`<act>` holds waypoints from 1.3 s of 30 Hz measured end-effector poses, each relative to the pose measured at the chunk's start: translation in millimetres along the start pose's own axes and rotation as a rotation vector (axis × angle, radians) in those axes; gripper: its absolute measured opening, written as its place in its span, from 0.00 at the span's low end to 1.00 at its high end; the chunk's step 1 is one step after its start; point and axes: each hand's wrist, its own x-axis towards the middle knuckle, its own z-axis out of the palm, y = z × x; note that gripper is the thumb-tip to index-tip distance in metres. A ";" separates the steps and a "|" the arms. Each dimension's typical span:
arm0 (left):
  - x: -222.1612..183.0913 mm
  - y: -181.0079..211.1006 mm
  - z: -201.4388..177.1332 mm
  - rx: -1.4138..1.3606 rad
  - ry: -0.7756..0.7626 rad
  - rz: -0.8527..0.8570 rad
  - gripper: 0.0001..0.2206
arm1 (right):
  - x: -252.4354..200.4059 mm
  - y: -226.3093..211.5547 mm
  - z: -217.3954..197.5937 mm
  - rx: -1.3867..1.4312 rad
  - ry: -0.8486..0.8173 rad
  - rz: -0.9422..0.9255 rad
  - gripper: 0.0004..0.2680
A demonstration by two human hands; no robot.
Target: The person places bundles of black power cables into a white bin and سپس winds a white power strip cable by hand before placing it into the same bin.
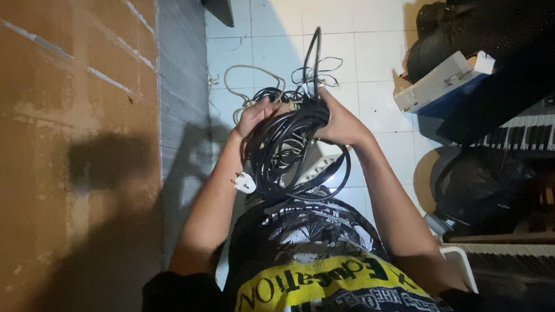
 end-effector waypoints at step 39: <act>-105.6 -66.3 -62.7 -0.138 0.325 0.034 0.64 | -7.8 64.4 25.3 0.802 0.172 0.409 0.08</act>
